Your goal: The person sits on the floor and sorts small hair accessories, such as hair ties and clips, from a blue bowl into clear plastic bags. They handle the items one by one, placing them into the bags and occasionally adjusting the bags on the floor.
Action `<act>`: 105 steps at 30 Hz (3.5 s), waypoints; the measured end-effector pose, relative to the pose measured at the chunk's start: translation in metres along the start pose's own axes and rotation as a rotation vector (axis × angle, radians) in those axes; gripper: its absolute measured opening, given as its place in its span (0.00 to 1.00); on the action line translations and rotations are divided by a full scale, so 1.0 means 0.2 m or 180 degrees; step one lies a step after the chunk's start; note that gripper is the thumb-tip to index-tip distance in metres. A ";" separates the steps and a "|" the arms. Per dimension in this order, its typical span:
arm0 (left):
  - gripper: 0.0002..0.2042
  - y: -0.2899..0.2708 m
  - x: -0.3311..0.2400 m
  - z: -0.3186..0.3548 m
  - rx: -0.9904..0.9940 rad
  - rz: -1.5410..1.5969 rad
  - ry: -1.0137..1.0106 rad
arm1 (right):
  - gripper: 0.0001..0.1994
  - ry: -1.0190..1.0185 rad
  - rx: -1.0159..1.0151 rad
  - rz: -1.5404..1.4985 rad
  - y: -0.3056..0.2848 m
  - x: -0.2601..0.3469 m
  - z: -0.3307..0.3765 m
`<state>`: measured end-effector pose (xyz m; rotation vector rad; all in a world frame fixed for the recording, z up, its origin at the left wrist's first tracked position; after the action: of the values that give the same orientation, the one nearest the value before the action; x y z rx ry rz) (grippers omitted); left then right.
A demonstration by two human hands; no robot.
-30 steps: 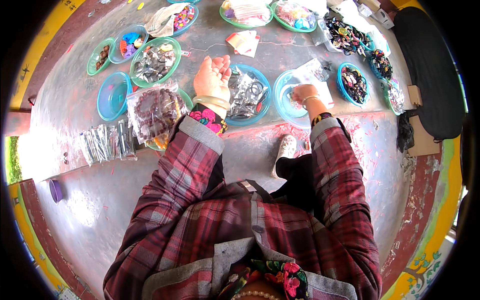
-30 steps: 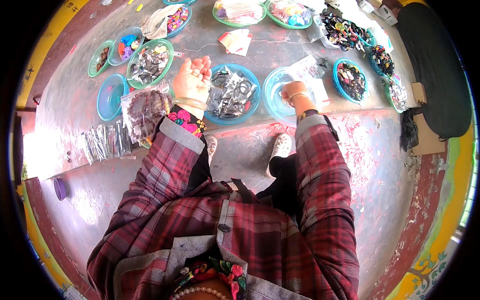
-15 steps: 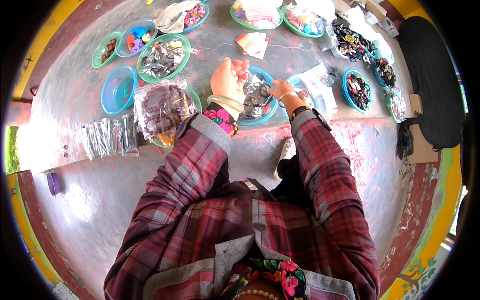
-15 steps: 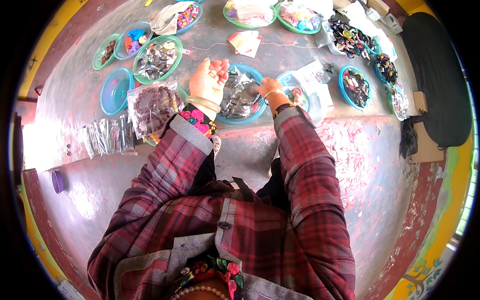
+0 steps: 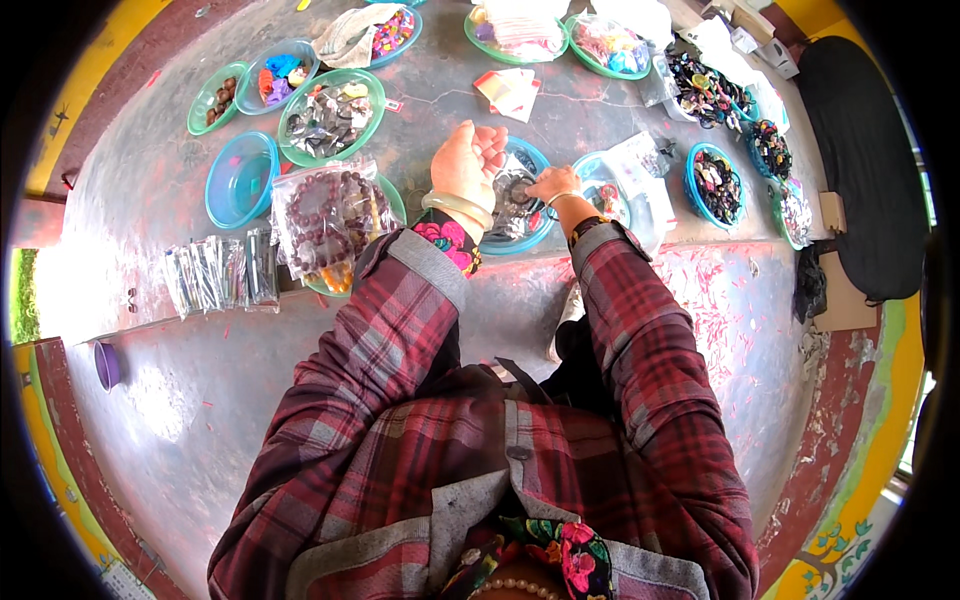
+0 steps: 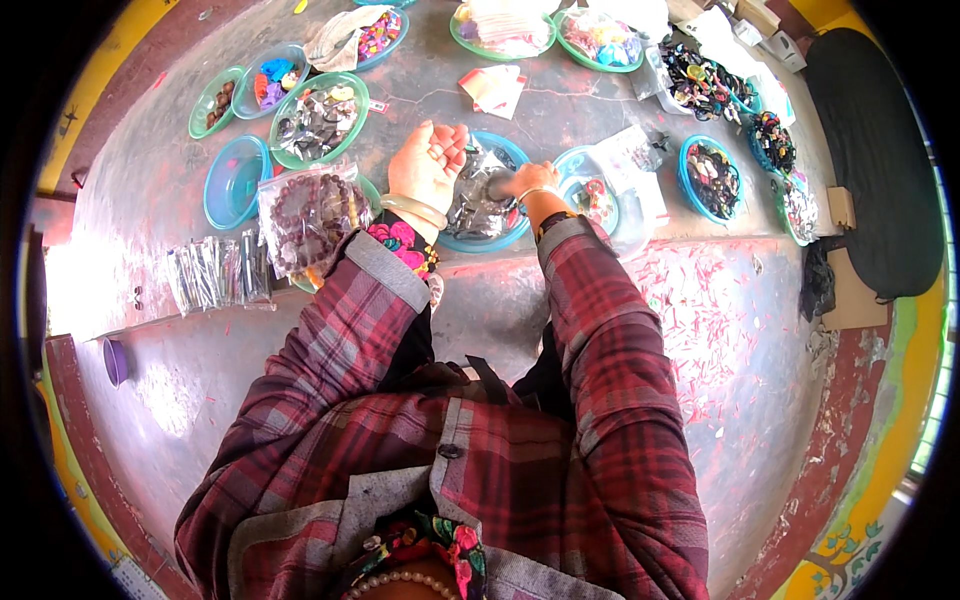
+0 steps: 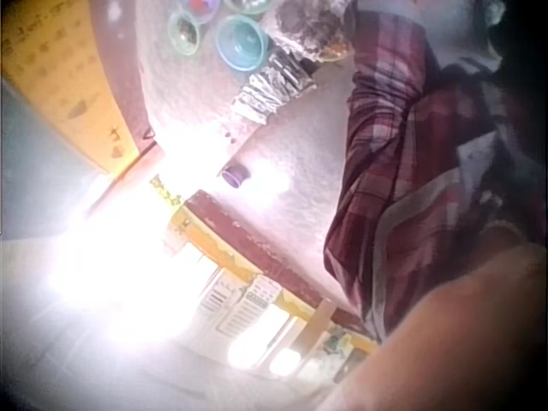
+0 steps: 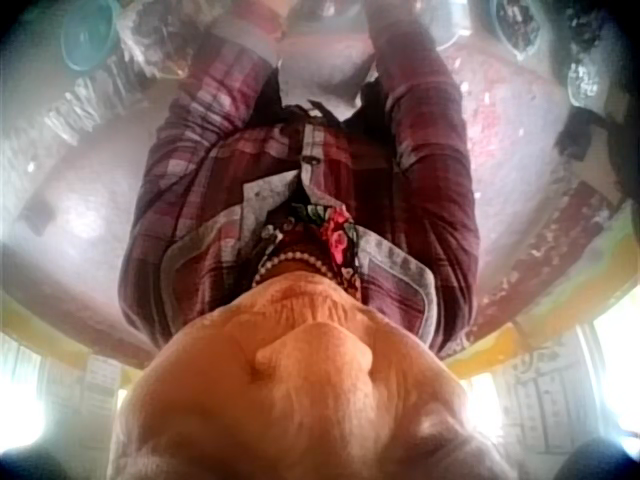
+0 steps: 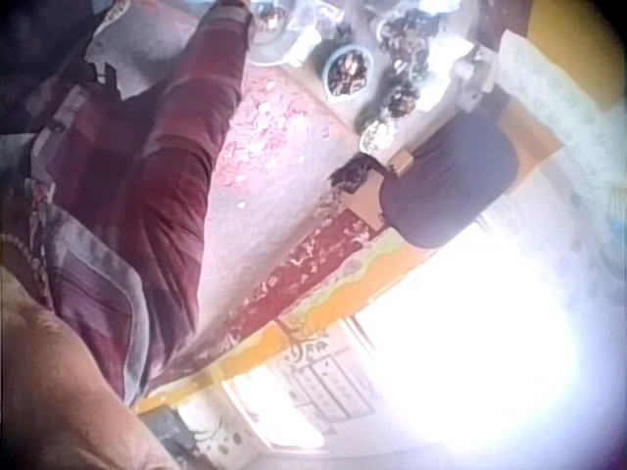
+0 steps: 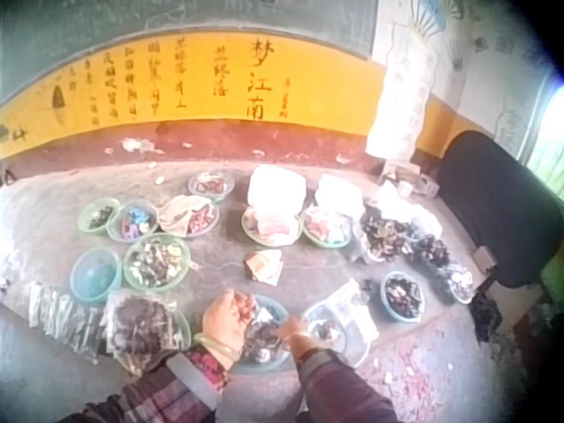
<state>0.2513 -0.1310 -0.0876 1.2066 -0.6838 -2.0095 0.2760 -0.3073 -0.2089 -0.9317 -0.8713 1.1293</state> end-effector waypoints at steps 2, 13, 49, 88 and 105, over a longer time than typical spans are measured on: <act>0.11 0.00 0.00 0.00 0.0002 -0.0004 -0.0017 | 0.23 -0.0162 -0.0099 -0.0163 0.03 -0.04 -0.08; 0.15 0.05 -0.01 0.06 0.0066 -0.0981 0.0281 | 0.02 -0.0201 0.0747 -0.5447 -0.52 -0.07 0.29; 0.09 0.22 0.07 0.09 0.2161 -0.4355 0.2679 | 0.06 -0.1061 0.0482 -0.3392 -0.70 -0.07 0.56; 0.11 0.09 -0.04 0.03 -0.0059 -0.0585 0.0488 | 0.14 0.1860 0.1043 -0.2618 0.12 -1.09 0.06; 0.09 0.00 -0.04 -0.02 0.0021 -0.0230 0.0209 | 0.13 0.1311 0.1105 -0.2248 0.04 -0.18 0.12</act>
<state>0.2582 -0.1265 -0.0853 1.3123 -0.6233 -2.0180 0.2444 -0.3365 -0.2101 -0.4719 -0.5630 0.4289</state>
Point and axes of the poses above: each hand's wrist, its own z-axis away from the middle knuckle, its own y-axis out of the palm, x = y × z, the point moved 4 cm from there along -z, towards the middle knuckle, and after that the axes turned 1 degree about -z, right-handed, at the moved point
